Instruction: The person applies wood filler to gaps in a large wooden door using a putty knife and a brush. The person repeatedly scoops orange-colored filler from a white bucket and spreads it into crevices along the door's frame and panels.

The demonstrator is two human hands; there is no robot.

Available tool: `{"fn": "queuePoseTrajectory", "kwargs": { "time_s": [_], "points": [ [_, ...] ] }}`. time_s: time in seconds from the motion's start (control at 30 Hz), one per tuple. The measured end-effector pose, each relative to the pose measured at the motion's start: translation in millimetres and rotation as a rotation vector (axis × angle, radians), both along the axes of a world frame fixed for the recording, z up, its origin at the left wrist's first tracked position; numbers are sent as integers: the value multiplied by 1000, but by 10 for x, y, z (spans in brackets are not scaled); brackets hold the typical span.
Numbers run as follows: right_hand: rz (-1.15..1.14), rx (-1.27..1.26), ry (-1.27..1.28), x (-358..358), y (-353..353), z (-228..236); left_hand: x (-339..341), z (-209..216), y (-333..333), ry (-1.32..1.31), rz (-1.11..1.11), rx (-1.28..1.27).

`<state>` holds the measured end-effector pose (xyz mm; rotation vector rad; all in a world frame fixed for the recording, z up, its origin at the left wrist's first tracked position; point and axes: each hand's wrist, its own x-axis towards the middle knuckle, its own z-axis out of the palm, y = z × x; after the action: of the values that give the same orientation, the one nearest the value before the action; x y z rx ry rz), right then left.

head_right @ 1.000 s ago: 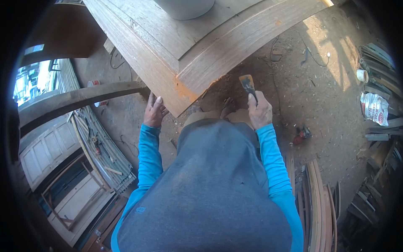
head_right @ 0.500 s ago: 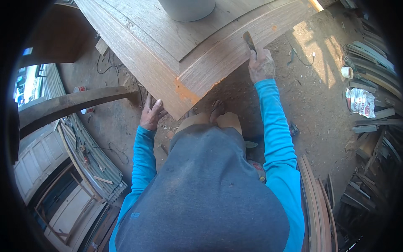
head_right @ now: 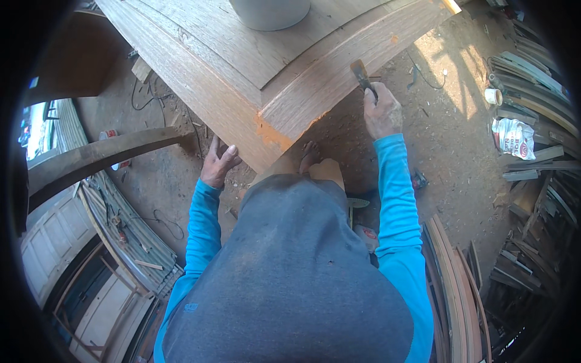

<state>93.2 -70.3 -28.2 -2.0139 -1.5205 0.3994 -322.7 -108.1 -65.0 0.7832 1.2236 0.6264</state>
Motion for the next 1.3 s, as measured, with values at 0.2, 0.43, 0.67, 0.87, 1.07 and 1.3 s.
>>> {"fn": "queuePoseTrajectory", "kwargs": {
  "time_s": [0.2,0.43,0.67,0.87,1.07,1.3],
  "points": [
    [91,-157,231,-422,-710,304,-2,-32,-18,10,35,37],
    [30,-126,256,-683,-950,232,-66,32,76,-16,-78,-8],
    [48,-238,323,-1063,-1048,187,-121,-18,130,-46,-132,-24],
    [-75,-293,738,-981,-831,279,-109,-73,147,-57,-137,0],
    [-63,-88,415,-153,-128,283,-22,39,117,-36,-63,29],
    [238,35,-78,384,392,-20,88,-66,-180,21,177,-57]
  ]
}}
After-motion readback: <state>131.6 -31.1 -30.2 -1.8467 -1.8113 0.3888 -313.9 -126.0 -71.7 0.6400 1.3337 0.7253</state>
